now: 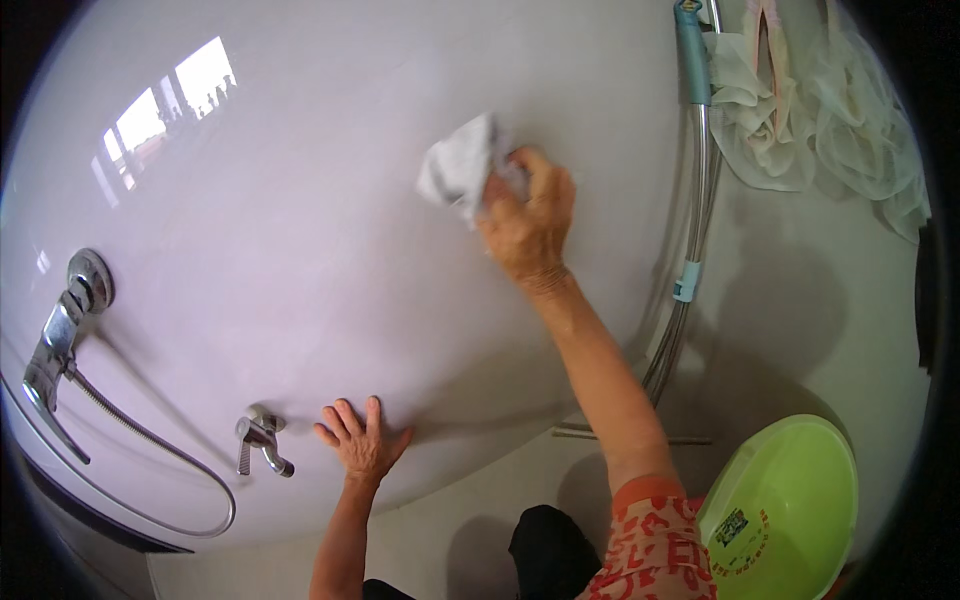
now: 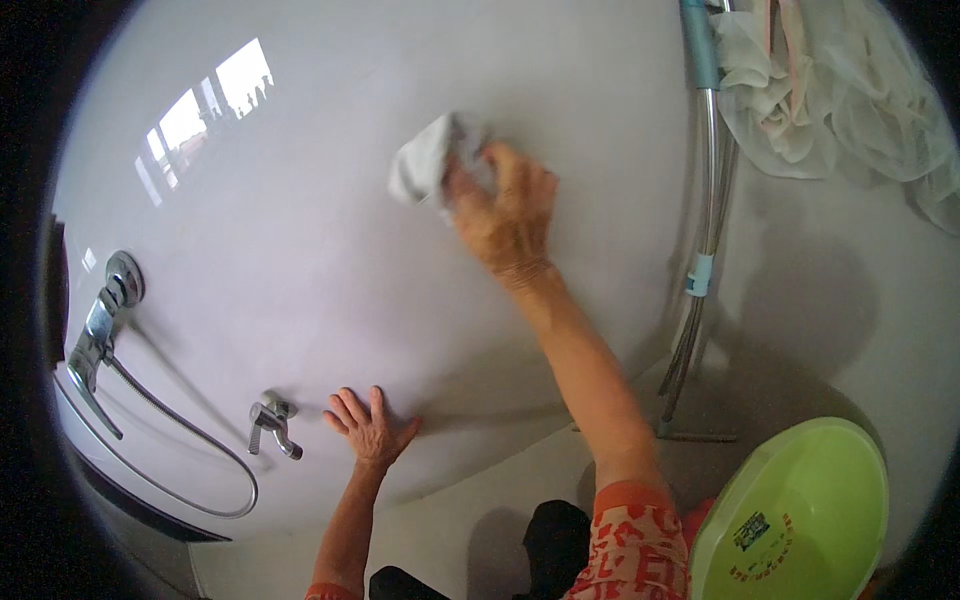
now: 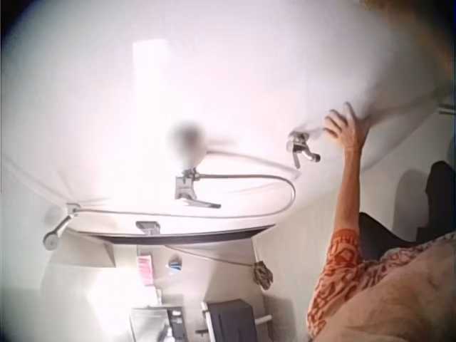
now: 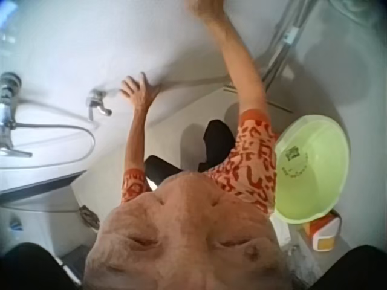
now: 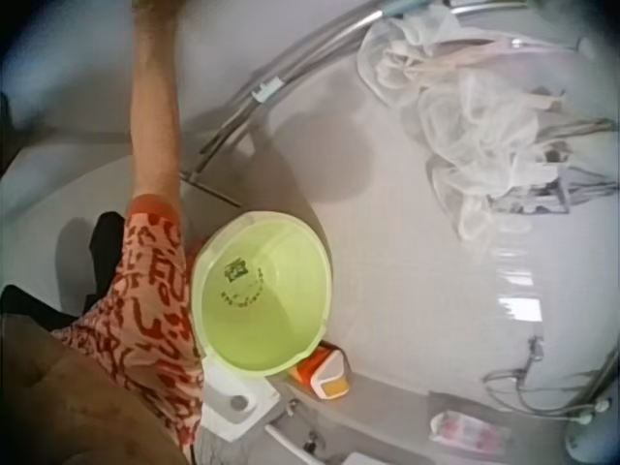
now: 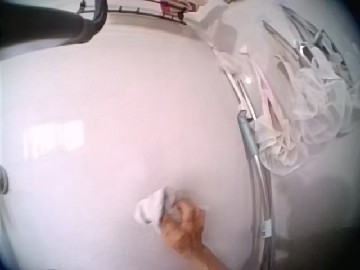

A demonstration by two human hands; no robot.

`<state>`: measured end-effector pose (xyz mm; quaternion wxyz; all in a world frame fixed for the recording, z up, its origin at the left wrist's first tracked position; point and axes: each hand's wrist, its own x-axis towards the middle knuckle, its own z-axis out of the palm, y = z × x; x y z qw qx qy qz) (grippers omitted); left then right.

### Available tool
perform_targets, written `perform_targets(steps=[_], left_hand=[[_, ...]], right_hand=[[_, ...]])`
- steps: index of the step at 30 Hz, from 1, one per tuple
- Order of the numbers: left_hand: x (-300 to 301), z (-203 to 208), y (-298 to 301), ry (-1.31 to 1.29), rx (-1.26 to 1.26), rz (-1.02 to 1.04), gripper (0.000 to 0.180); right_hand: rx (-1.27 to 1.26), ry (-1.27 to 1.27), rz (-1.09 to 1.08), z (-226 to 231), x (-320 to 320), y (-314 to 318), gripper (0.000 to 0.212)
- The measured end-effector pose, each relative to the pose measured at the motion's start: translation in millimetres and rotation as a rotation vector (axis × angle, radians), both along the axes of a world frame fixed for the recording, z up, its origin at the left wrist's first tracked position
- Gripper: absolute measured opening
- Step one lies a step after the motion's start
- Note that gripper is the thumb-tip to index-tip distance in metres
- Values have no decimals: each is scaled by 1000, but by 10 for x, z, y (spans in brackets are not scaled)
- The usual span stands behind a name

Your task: The person wipes the bathroom wall and fixtures with a white cloth. They then clean a green plastic basin and a pink plastic stool, wiping both the inside and outside surfaces. Finally, they wipe a metal mop handle.

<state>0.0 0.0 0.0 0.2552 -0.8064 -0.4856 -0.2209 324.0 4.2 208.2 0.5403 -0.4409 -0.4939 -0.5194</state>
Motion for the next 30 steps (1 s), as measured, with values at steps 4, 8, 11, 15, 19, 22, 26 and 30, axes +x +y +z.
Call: perform_targets(steps=[4,8,11,15,19,22,26,30], left_hand=[[43,69,-86,-13,7,-19,90],[41,92,-82,-47,-13,-45,87],[73,110,-97,-57,-24,-85,86],[36,256,-126,-12,-81,-106,86],[-33,327,-171,5,-94,-168,87],[-69,396,-232,15,-122,-209,93],[-89,352,-280,-22,-112,-236,101],[-151,334,-449,-79,-139,-238,97]], right_hand=[[-27,270,-146,-14,529,-75,35],[31,623,-242,-202,1141,36,32],[-115,851,-158,-70,959,-64,42],[-91,714,-176,43,233,5,49],[-59,515,-185,157,-377,95,46],[-28,300,-168,273,-829,102,47],[-10,12,-58,264,-1542,102,46],[-59,-96,108,-78,-2004,36,29]])
